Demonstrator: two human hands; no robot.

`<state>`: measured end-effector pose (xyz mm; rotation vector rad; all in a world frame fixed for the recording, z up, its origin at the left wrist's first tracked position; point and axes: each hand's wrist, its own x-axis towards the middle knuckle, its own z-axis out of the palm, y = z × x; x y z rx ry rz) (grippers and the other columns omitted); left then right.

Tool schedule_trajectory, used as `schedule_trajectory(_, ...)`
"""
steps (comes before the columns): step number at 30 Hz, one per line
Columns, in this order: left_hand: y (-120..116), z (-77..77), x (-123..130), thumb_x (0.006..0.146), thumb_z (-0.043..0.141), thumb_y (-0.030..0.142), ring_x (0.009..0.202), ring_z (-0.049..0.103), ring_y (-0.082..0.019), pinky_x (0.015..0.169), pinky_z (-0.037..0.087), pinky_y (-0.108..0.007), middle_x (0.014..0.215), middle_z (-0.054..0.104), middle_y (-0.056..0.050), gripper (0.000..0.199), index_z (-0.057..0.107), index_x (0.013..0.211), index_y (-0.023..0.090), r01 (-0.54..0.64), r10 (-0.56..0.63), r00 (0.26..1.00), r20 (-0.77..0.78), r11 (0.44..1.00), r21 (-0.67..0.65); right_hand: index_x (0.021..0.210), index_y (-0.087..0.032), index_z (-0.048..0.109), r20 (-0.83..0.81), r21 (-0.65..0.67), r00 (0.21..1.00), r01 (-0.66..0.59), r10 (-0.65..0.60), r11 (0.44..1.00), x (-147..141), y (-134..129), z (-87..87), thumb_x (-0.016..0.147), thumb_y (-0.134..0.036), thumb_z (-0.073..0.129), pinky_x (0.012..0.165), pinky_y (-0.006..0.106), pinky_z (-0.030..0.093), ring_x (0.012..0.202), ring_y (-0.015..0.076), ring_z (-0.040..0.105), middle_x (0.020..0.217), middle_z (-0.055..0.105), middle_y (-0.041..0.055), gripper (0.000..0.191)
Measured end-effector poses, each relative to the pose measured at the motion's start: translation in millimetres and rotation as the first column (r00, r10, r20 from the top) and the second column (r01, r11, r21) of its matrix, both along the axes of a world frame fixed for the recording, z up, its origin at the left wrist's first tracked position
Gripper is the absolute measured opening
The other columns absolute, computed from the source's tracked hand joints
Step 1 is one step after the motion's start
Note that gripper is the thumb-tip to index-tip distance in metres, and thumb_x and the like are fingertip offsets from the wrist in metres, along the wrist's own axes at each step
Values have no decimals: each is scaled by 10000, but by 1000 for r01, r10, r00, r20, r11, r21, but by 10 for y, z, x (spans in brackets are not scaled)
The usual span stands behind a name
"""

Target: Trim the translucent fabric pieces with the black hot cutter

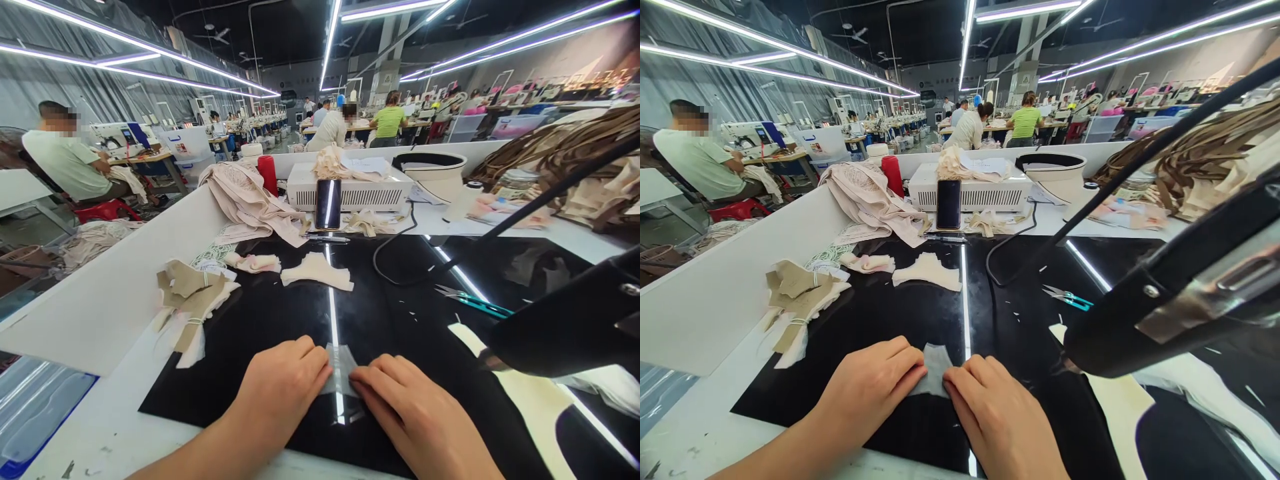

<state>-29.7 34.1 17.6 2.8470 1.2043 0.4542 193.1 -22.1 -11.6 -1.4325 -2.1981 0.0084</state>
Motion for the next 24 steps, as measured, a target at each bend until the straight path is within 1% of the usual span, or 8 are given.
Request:
schedule_trajectory(4,-11,1,-9,1033,594,154,651,649,-169,549,379,-309,784,639,28,157,650,898,210,6,-6,1000,-3,1000,26,1056,-282,703,-12,-27,1000,0,0,1000,-4,6,-21,1110,-256,426,588,251,538,731,162,688,862,685,18,283)
schedule_trajectory(9,-7,13,-8,1024,614,148,661,650,-174,559,406,-310,790,639,28,139,652,905,209,13,-12,1000,-10,999,32,1054,-280,699,-26,-16,1000,-7,7,1000,-7,15,-16,1106,-256,446,586,247,528,728,160,686,856,683,13,260)
schedule_trajectory(13,0,61,-2,1024,607,146,686,632,-203,598,466,-335,798,637,9,144,651,898,201,24,-22,999,-25,997,76,1004,-269,700,-36,3,999,3,-3,1000,-38,29,8,1111,-247,419,588,259,523,704,163,672,827,676,11,302)
schedule_trajectory(16,6,87,-4,1040,560,121,769,639,-225,700,543,-380,868,659,-21,146,649,942,182,64,-67,998,19,993,101,979,-267,702,-52,36,999,17,-15,999,-69,28,20,1116,-255,398,555,273,505,673,171,664,807,675,8,334)
schedule_trajectory(19,7,69,-10,1062,509,88,936,667,-224,845,585,-390,1009,690,-47,153,638,1039,167,145,-152,982,109,987,66,972,-268,702,-62,47,998,28,-25,999,-85,22,26,1120,-278,396,524,275,488,662,173,667,804,677,6,339)
schedule_trajectory(22,1,16,-13,1083,471,75,1116,665,-210,1012,571,-379,1179,708,-65,187,617,1157,166,252,-251,955,161,968,16,975,-267,701,-71,49,997,24,-21,998,-84,19,34,1125,-293,386,535,275,506,657,168,670,796,671,1,349)
schedule_trajectory(24,-5,-25,-11,1092,463,85,1197,661,-208,1086,551,-382,1266,710,-75,193,609,1194,158,290,-289,942,168,957,18,972,-266,699,-79,58,997,25,-21,998,-80,21,38,1128,-295,375,542,271,514,652,165,669,787,666,-2,361)
